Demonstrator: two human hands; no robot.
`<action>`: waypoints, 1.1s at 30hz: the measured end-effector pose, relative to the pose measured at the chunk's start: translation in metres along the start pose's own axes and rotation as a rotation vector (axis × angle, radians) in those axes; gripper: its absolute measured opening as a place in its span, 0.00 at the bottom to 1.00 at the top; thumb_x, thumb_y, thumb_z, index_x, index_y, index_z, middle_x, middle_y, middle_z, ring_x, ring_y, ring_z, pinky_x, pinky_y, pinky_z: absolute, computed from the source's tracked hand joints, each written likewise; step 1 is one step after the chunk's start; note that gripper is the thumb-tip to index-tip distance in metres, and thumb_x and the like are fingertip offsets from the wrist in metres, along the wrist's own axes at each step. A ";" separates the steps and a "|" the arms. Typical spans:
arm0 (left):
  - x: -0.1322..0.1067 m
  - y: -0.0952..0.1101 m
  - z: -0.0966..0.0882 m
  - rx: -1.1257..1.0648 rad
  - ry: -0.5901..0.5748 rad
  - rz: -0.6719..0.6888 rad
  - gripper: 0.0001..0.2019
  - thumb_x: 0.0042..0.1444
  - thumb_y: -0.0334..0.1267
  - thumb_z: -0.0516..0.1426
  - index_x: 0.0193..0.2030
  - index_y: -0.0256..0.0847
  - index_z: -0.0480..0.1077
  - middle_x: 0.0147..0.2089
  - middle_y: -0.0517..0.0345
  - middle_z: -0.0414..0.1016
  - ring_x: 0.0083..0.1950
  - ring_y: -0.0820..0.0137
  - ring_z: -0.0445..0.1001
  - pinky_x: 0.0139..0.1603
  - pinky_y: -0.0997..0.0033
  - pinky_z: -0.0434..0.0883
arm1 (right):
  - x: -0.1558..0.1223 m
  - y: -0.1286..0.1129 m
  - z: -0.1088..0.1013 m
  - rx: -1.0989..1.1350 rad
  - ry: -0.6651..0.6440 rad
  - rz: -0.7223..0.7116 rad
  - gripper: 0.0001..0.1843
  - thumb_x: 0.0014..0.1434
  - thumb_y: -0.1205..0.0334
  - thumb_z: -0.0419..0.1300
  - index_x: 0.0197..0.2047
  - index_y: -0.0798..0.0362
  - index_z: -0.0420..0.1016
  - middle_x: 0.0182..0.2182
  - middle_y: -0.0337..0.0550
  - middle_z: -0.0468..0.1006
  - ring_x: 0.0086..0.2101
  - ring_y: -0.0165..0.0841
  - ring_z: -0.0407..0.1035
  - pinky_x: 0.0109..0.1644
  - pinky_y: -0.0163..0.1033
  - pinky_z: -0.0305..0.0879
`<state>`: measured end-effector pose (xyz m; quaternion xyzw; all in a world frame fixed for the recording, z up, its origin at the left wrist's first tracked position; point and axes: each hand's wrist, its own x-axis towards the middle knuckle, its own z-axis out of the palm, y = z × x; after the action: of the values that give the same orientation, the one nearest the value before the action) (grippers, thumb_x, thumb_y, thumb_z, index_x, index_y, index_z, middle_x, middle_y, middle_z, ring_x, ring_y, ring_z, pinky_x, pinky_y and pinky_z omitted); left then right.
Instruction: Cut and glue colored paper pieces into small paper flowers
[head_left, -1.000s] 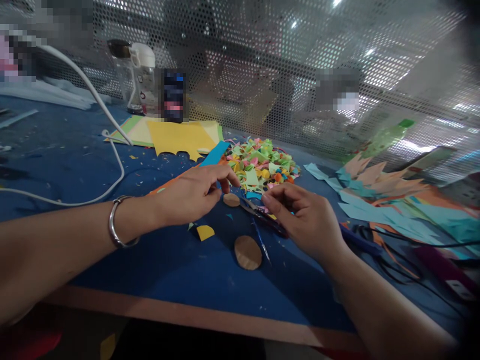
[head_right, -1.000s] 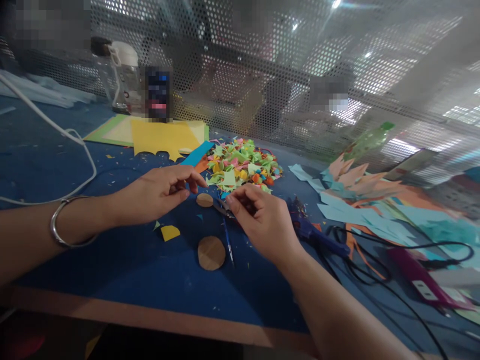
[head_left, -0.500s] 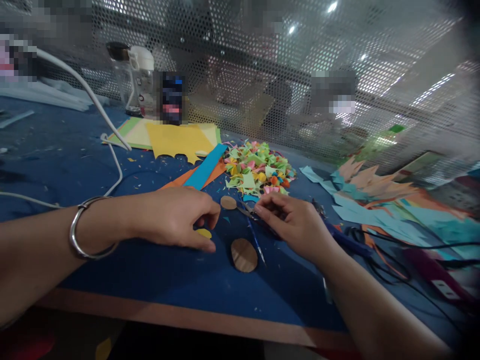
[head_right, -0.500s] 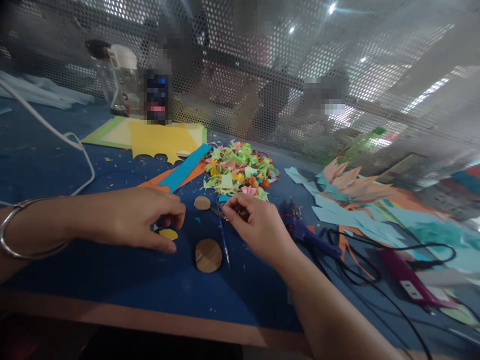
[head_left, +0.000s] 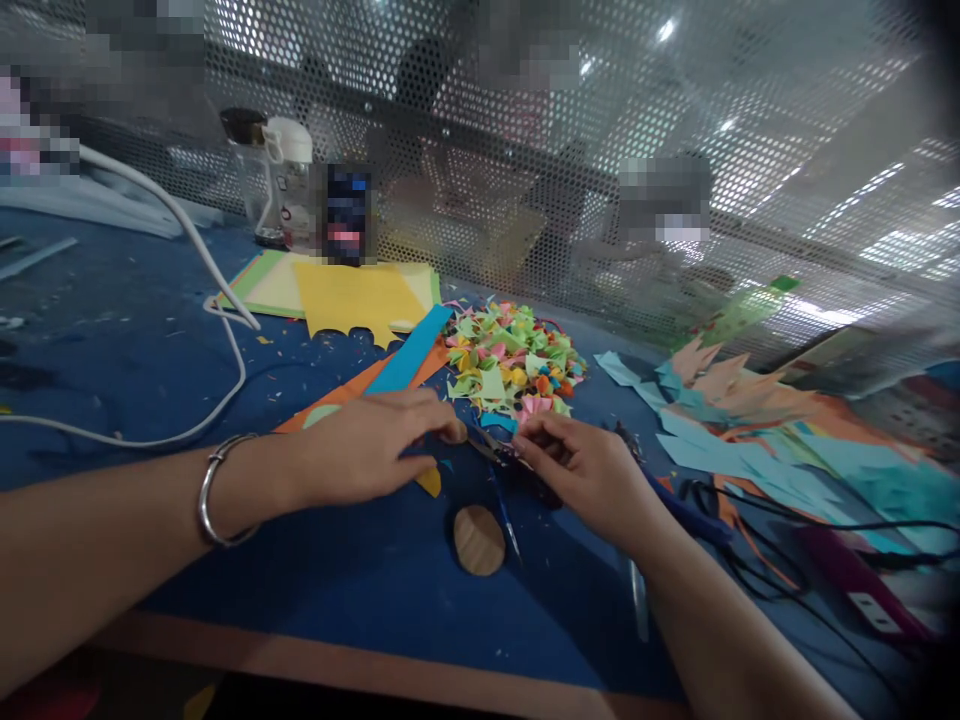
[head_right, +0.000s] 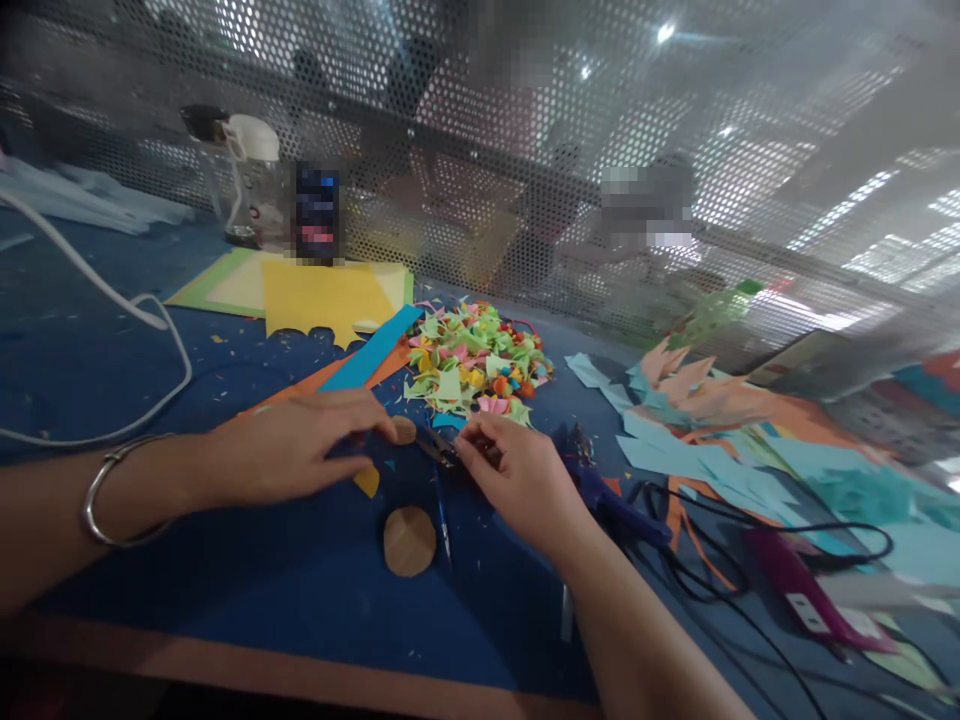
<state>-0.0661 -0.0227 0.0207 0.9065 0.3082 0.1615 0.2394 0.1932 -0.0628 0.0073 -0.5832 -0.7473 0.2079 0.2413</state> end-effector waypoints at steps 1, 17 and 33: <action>0.001 -0.005 -0.004 0.026 0.069 -0.012 0.12 0.59 0.31 0.54 0.48 0.42 0.71 0.50 0.53 0.75 0.48 0.66 0.74 0.48 0.67 0.67 | 0.000 0.001 -0.001 -0.013 -0.032 0.004 0.13 0.65 0.54 0.56 0.33 0.51 0.73 0.22 0.37 0.72 0.23 0.30 0.65 0.25 0.35 0.61; 0.009 -0.058 -0.039 0.361 0.052 -0.491 0.14 0.58 0.43 0.53 0.45 0.39 0.72 0.44 0.47 0.78 0.41 0.60 0.75 0.34 0.65 0.63 | -0.001 0.008 -0.001 -0.188 -0.234 -0.083 0.05 0.63 0.62 0.55 0.35 0.50 0.69 0.34 0.43 0.73 0.34 0.35 0.69 0.38 0.42 0.66; -0.007 -0.024 -0.062 0.441 -0.356 -0.550 0.17 0.48 0.54 0.61 0.36 0.42 0.72 0.37 0.50 0.75 0.35 0.61 0.72 0.30 0.68 0.57 | -0.001 0.004 -0.006 -0.162 -0.116 -0.126 0.08 0.66 0.58 0.54 0.35 0.50 0.67 0.32 0.43 0.72 0.32 0.35 0.68 0.37 0.43 0.66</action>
<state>-0.1102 0.0098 0.0587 0.8336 0.5204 -0.1386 0.1230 0.2007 -0.0622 0.0097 -0.5398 -0.8094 0.1649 0.1622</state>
